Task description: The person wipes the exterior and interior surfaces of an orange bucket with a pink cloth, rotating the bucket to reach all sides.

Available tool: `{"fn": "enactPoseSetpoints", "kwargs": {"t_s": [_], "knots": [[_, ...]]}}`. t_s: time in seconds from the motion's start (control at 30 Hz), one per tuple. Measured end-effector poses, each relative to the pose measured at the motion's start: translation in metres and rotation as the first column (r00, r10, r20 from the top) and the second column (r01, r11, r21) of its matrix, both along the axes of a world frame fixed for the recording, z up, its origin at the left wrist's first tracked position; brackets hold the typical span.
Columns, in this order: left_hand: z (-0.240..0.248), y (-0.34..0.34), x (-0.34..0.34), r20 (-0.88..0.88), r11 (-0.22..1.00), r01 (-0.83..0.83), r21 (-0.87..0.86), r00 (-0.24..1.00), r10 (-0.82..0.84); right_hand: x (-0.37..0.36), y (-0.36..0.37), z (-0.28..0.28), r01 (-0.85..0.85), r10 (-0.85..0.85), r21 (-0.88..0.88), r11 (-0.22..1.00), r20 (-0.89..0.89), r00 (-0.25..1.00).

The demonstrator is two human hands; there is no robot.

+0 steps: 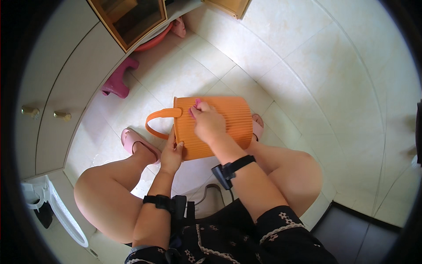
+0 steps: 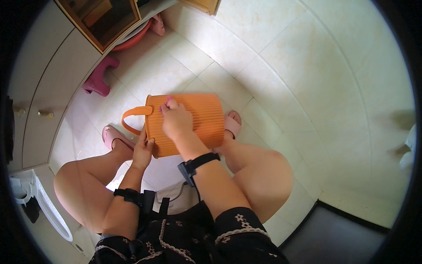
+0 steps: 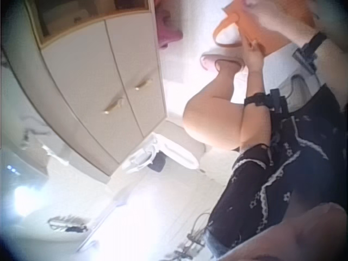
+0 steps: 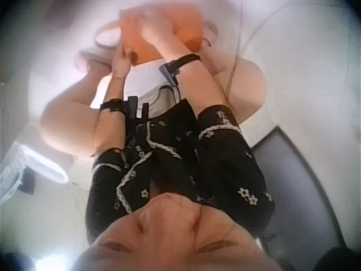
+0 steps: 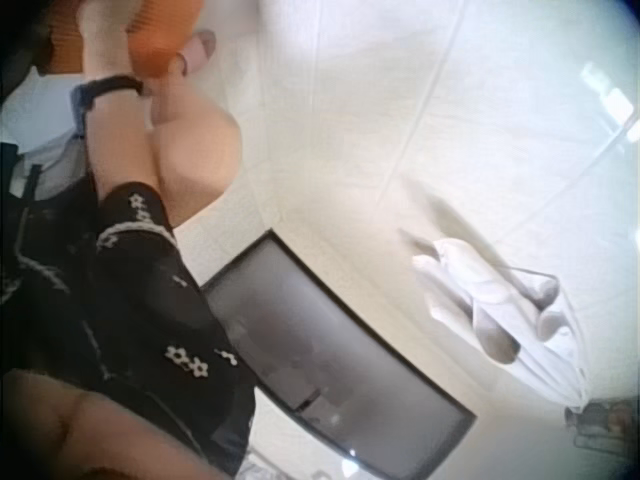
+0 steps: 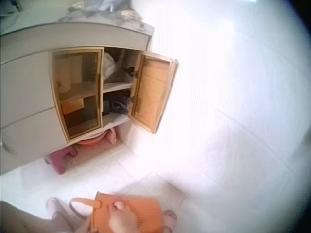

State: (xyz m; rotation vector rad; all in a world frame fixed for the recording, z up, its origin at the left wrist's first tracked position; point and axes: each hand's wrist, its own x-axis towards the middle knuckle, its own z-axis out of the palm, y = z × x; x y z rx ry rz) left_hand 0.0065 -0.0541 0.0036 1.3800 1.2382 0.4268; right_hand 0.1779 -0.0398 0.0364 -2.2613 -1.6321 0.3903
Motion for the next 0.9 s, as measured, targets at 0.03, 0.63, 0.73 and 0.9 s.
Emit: {"fn": "enactPoseSetpoints", "kwargs": {"t_s": [0.03, 0.63, 0.73, 0.9], "knots": [[-0.004, -0.003, -0.004, -0.035, 0.993, 0.003, 0.117, 0.999, 0.002, 0.012, -0.004, 0.005, -0.021, 0.021, -0.007, 1.0, -0.096, 0.995], [-0.002, 0.019, -0.018, -0.06, 0.865, -0.212, -0.455, 0.976, 0.208, -0.032, -0.051, 0.029, -0.197, 0.209, 0.157, 0.968, -0.065, 0.976], [-0.014, 0.019, -0.018, 0.0, 0.852, -0.327, -0.409, 0.934, 0.358, -0.024, -0.057, 0.029, -0.258, 0.271, 0.101, 0.961, -0.145, 0.952], [0.025, 0.015, 0.01, 0.036, 0.803, -0.312, -0.508, 0.924, 0.381, 0.045, -0.072, 0.009, -0.043, 0.052, 0.15, 0.988, -0.058, 0.997]]}}
